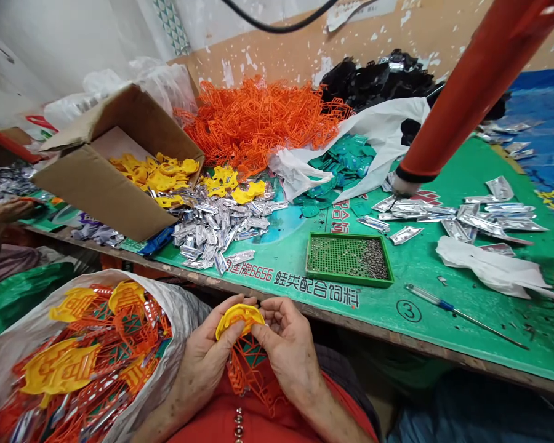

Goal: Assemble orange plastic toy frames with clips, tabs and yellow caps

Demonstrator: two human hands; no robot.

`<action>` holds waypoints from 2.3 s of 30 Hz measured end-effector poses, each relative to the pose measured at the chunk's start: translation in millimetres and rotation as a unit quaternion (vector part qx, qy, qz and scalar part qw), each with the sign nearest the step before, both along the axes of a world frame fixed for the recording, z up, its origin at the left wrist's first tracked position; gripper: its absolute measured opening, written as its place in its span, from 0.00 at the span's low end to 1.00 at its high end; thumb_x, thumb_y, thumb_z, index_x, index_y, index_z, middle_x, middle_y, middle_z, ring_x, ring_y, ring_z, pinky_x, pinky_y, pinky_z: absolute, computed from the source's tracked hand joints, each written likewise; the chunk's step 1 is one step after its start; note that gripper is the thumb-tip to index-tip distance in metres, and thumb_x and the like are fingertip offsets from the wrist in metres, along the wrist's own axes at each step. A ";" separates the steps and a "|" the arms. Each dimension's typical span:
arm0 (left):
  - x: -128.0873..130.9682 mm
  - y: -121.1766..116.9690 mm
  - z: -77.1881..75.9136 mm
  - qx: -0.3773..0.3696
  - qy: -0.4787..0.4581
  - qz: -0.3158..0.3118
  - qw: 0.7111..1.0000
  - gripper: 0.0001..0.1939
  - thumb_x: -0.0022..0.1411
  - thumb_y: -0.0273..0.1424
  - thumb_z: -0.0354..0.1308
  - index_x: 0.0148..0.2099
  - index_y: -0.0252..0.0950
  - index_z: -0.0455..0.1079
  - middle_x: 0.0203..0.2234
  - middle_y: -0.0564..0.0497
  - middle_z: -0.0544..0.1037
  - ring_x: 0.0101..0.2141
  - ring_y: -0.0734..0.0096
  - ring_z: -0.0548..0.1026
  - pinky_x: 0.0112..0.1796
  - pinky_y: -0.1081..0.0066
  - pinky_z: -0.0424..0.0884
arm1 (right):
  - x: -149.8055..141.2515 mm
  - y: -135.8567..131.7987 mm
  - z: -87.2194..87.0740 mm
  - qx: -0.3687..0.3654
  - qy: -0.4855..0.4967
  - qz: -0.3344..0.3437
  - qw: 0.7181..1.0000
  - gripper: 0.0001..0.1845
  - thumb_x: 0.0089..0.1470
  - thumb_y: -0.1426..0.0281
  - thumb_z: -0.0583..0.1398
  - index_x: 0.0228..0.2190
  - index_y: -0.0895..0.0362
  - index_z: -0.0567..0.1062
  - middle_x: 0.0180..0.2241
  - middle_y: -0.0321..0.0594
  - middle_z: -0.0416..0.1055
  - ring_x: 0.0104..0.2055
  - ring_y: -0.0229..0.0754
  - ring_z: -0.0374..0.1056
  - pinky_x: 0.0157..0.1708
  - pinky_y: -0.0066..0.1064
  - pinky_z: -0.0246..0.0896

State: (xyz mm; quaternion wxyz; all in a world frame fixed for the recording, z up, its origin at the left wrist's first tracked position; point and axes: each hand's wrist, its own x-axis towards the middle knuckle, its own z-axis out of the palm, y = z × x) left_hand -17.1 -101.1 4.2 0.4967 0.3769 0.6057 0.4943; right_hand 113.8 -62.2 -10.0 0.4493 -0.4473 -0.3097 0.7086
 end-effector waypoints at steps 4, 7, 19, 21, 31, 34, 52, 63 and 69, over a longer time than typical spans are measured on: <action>2.5 -0.7 0.1 0.007 0.019 0.005 1.000 0.17 0.60 0.33 0.61 0.52 0.40 0.74 0.50 0.47 0.79 0.49 0.60 0.76 0.52 0.65 0.69 | 0.6 -0.8 -1.8 0.031 -0.005 0.007 0.999 0.22 0.33 0.59 0.73 0.29 0.56 0.74 0.29 0.38 0.75 0.33 0.40 0.70 0.36 0.33 0.68; 3.0 -1.6 -1.0 0.020 0.034 0.000 0.999 0.17 0.62 0.32 0.60 0.53 0.40 0.74 0.50 0.48 0.79 0.49 0.61 0.76 0.52 0.65 0.70 | 1.3 -2.3 -3.2 0.038 -0.002 0.008 0.999 0.21 0.35 0.58 0.72 0.30 0.56 0.74 0.30 0.39 0.75 0.34 0.41 0.71 0.38 0.34 0.69; 7.7 -3.9 5.8 0.057 0.090 0.000 0.994 0.17 0.63 0.32 0.59 0.54 0.41 0.74 0.49 0.48 0.80 0.49 0.62 0.78 0.50 0.70 0.72 | 1.6 -6.1 -2.6 0.037 -0.004 0.015 0.999 0.19 0.38 0.60 0.72 0.32 0.55 0.76 0.33 0.39 0.76 0.37 0.42 0.73 0.40 0.34 0.71; 8.3 -3.9 5.3 0.063 0.088 0.004 0.994 0.17 0.63 0.32 0.59 0.54 0.41 0.74 0.49 0.49 0.80 0.48 0.63 0.78 0.50 0.70 0.72 | 1.7 -6.6 -2.7 0.053 -0.012 0.017 0.998 0.18 0.40 0.60 0.71 0.32 0.55 0.76 0.33 0.39 0.77 0.36 0.41 0.73 0.39 0.33 0.71; 2.5 2.5 -4.3 0.065 -0.087 0.028 0.994 0.14 0.60 0.32 0.63 0.49 0.41 0.76 0.44 0.50 0.82 0.46 0.67 0.78 0.49 0.72 0.71 | -2.7 -4.7 -1.5 0.319 -0.173 -0.085 0.928 0.05 0.52 0.72 0.64 0.33 0.54 0.75 0.35 0.38 0.73 0.36 0.38 0.72 0.34 0.26 0.70; 1.1 5.1 -6.9 0.077 -0.141 0.042 0.986 0.12 0.58 0.33 0.65 0.45 0.39 0.77 0.41 0.50 0.82 0.42 0.66 0.78 0.48 0.70 0.72 | -2.2 -2.3 5.4 0.431 -0.267 -0.119 0.854 0.05 0.53 0.77 0.62 0.29 0.56 0.73 0.35 0.40 0.72 0.38 0.37 0.71 0.36 0.25 0.69; 10.4 15.6 -8.9 0.036 -0.238 0.133 0.961 0.18 0.45 0.34 0.74 0.41 0.39 0.78 0.36 0.49 0.84 0.39 0.65 0.80 0.43 0.71 0.75 | -4.2 2.8 7.1 0.533 -0.322 -0.132 0.771 0.10 0.53 0.84 0.57 0.33 0.59 0.72 0.36 0.44 0.69 0.41 0.38 0.69 0.39 0.27 0.70; 9.8 18.6 -7.8 0.027 -0.208 0.146 0.967 0.16 0.46 0.34 0.72 0.38 0.36 0.77 0.32 0.50 0.83 0.34 0.66 0.79 0.40 0.70 0.74 | -8.7 4.4 2.0 0.524 -0.325 -0.154 0.772 0.09 0.54 0.84 0.57 0.33 0.59 0.72 0.37 0.44 0.69 0.41 0.37 0.68 0.40 0.26 0.68; 9.7 20.3 -9.7 0.020 -0.207 0.164 0.964 0.16 0.44 0.33 0.72 0.37 0.36 0.76 0.30 0.51 0.82 0.33 0.67 0.79 0.40 0.68 0.74 | -9.0 5.7 -2.0 0.495 -0.301 -0.153 0.801 0.08 0.54 0.83 0.58 0.32 0.59 0.73 0.36 0.42 0.70 0.41 0.36 0.69 0.39 0.24 0.68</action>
